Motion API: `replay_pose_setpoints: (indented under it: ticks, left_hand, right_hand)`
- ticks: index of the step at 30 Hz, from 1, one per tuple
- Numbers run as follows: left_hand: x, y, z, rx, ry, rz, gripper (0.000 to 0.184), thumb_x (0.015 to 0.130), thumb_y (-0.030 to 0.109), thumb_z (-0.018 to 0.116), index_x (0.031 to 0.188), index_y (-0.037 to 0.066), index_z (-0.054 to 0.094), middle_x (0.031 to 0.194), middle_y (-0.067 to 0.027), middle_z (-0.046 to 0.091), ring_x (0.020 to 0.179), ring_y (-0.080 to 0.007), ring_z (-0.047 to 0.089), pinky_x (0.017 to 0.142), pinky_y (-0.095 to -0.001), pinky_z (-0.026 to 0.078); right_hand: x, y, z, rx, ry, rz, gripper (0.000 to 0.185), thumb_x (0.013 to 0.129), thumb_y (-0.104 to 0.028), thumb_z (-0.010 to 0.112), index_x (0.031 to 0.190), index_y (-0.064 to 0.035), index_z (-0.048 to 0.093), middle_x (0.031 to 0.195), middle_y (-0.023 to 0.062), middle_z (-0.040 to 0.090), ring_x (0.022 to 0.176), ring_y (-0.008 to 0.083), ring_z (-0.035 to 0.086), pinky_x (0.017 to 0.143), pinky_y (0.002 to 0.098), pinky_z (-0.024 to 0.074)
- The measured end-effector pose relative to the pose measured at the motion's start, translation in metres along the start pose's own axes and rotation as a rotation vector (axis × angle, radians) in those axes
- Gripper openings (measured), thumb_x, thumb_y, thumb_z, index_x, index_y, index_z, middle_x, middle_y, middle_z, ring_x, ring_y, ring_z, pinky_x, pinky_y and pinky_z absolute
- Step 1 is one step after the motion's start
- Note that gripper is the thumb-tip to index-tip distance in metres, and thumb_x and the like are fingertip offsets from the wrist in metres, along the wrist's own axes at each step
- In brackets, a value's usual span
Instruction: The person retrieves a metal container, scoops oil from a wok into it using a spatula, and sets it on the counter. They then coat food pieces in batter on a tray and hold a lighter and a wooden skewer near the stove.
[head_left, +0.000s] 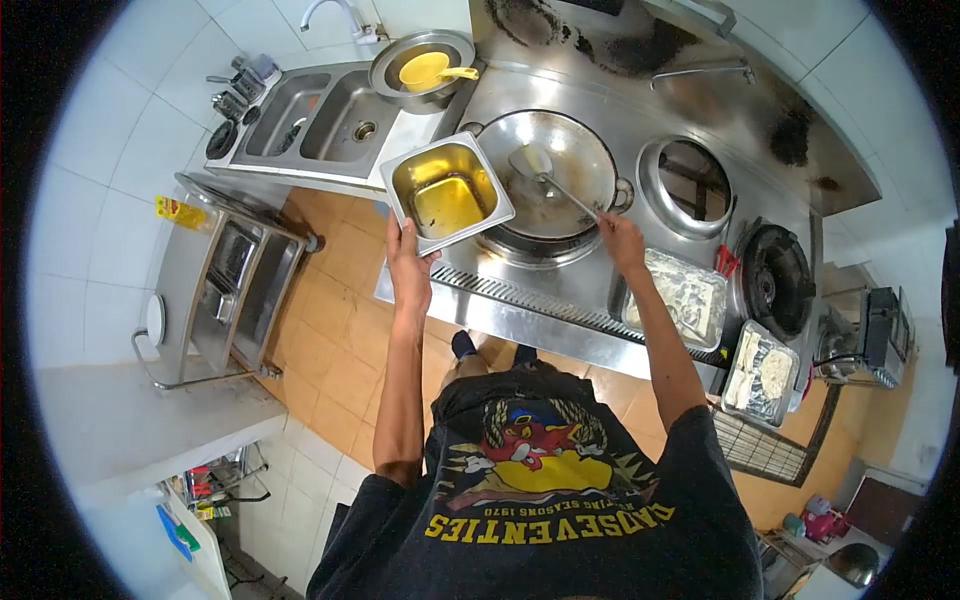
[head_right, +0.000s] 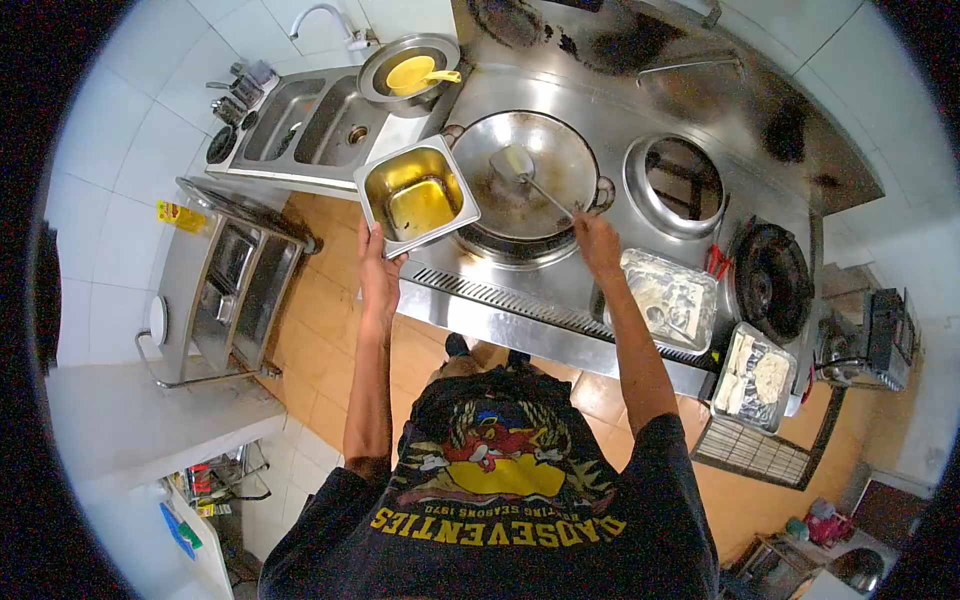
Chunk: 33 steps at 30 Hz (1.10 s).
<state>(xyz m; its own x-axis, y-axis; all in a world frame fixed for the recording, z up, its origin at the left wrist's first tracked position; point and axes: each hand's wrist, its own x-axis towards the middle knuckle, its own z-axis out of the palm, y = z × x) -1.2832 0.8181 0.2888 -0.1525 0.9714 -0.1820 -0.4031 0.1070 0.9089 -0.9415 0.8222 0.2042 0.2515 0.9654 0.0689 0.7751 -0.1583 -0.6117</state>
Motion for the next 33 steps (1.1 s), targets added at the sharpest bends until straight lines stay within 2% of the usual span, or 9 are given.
replay_pose_setpoints:
  ticks: [8, 12, 15, 16, 19, 20, 24, 27, 33]
  left_hand:
    - [0.003, -0.007, 0.001, 0.007, 0.008, -0.031, 0.052, 0.095, 0.029, 0.045, 0.140, 0.009, 0.028, 0.120, -0.0030, 0.052, 0.090, -0.0102, 0.055, 0.065, -0.0254, 0.044]
    - [0.004, -0.009, 0.007, 0.019, -0.025, -0.036, 0.051, 0.095, 0.029, 0.044, 0.139, 0.009, 0.030, 0.121, -0.0031, 0.051, 0.091, -0.0108, 0.055, 0.065, -0.0256, 0.044]
    - [0.004, -0.011, 0.015, 0.035, -0.028, -0.025, 0.048, 0.096, 0.029, 0.043, 0.139, 0.010, 0.031, 0.120, -0.0032, 0.051, 0.090, -0.0109, 0.056, 0.065, -0.0264, 0.044]
    - [0.003, -0.010, 0.020, 0.035, -0.024, -0.031, 0.048, 0.096, 0.029, 0.043, 0.139, 0.011, 0.031, 0.119, -0.0033, 0.052, 0.089, -0.0108, 0.056, 0.064, -0.0263, 0.044]
    - [0.002, -0.009, 0.033, 0.049, -0.025, -0.046, 0.046, 0.096, 0.028, 0.042, 0.138, 0.012, 0.032, 0.116, -0.0037, 0.053, 0.088, -0.0107, 0.056, 0.063, -0.0259, 0.044]
    - [0.003, -0.010, 0.034, 0.063, -0.038, -0.051, 0.046, 0.096, 0.028, 0.042, 0.139, 0.013, 0.032, 0.115, -0.0038, 0.053, 0.088, -0.0108, 0.056, 0.063, -0.0257, 0.045]
    - [0.007, -0.017, 0.042, 0.088, -0.057, -0.056, 0.046, 0.096, 0.028, 0.042, 0.139, 0.013, 0.032, 0.114, -0.0041, 0.053, 0.089, -0.0117, 0.055, 0.061, -0.0246, 0.044]
    - [0.013, -0.027, 0.044, 0.084, -0.051, -0.070, 0.046, 0.096, 0.029, 0.043, 0.139, 0.015, 0.032, 0.115, -0.0038, 0.053, 0.089, -0.0121, 0.055, 0.062, -0.0248, 0.045]
    - [0.006, -0.020, 0.057, 0.094, -0.083, -0.066, 0.048, 0.096, 0.029, 0.043, 0.140, 0.015, 0.030, 0.115, -0.0040, 0.055, 0.090, -0.0129, 0.056, 0.062, -0.0259, 0.046]
  right_hand:
    - [0.006, -0.029, -0.082, 0.074, -0.053, -0.027, 0.025, 0.087, -0.026, 0.057, 0.101, -0.0083, 0.067, 0.084, 0.0184, 0.065, 0.080, 0.0330, 0.064, 0.069, 0.0379, 0.0475]
    - [0.000, -0.055, -0.137, -0.022, -0.085, -0.041, 0.025, 0.086, -0.024, 0.058, 0.101, -0.0062, 0.068, 0.082, 0.0187, 0.065, 0.074, 0.0330, 0.063, 0.067, 0.0372, 0.0471]
    - [-0.003, -0.058, -0.165, -0.057, -0.064, -0.109, 0.026, 0.086, -0.021, 0.059, 0.102, -0.0020, 0.065, 0.079, 0.0176, 0.065, 0.067, 0.0186, 0.060, 0.065, 0.0301, 0.0449]
    - [-0.008, -0.073, -0.179, -0.043, -0.107, -0.038, 0.027, 0.087, -0.021, 0.059, 0.103, -0.0003, 0.065, 0.082, 0.0174, 0.066, 0.070, 0.0183, 0.060, 0.068, 0.0299, 0.0447]
    - [-0.015, -0.083, -0.203, -0.021, -0.092, -0.079, 0.027, 0.087, -0.019, 0.059, 0.104, 0.0004, 0.064, 0.085, 0.0150, 0.067, 0.072, 0.0163, 0.060, 0.069, 0.0296, 0.0447]
    - [-0.018, -0.088, -0.210, 0.005, -0.082, -0.084, 0.027, 0.087, -0.018, 0.059, 0.105, 0.0005, 0.064, 0.079, 0.0098, 0.067, 0.069, 0.0118, 0.055, 0.066, 0.0280, 0.0433]
    - [-0.031, -0.122, -0.240, -0.018, -0.120, -0.012, 0.027, 0.088, -0.018, 0.058, 0.107, 0.0002, 0.064, 0.072, 0.0030, 0.059, 0.066, 0.0070, 0.045, 0.060, 0.0245, 0.0387]
    - [-0.033, -0.126, -0.244, 0.006, -0.121, -0.052, 0.027, 0.087, -0.022, 0.059, 0.101, -0.0003, 0.065, 0.078, 0.0144, 0.065, 0.066, 0.0158, 0.056, 0.066, 0.0292, 0.0446]
    - [-0.040, -0.145, -0.236, -0.064, -0.149, -0.191, 0.023, 0.085, -0.018, 0.058, 0.099, -0.0019, 0.066, 0.084, 0.0176, 0.066, 0.074, 0.0267, 0.064, 0.070, 0.0337, 0.0468]
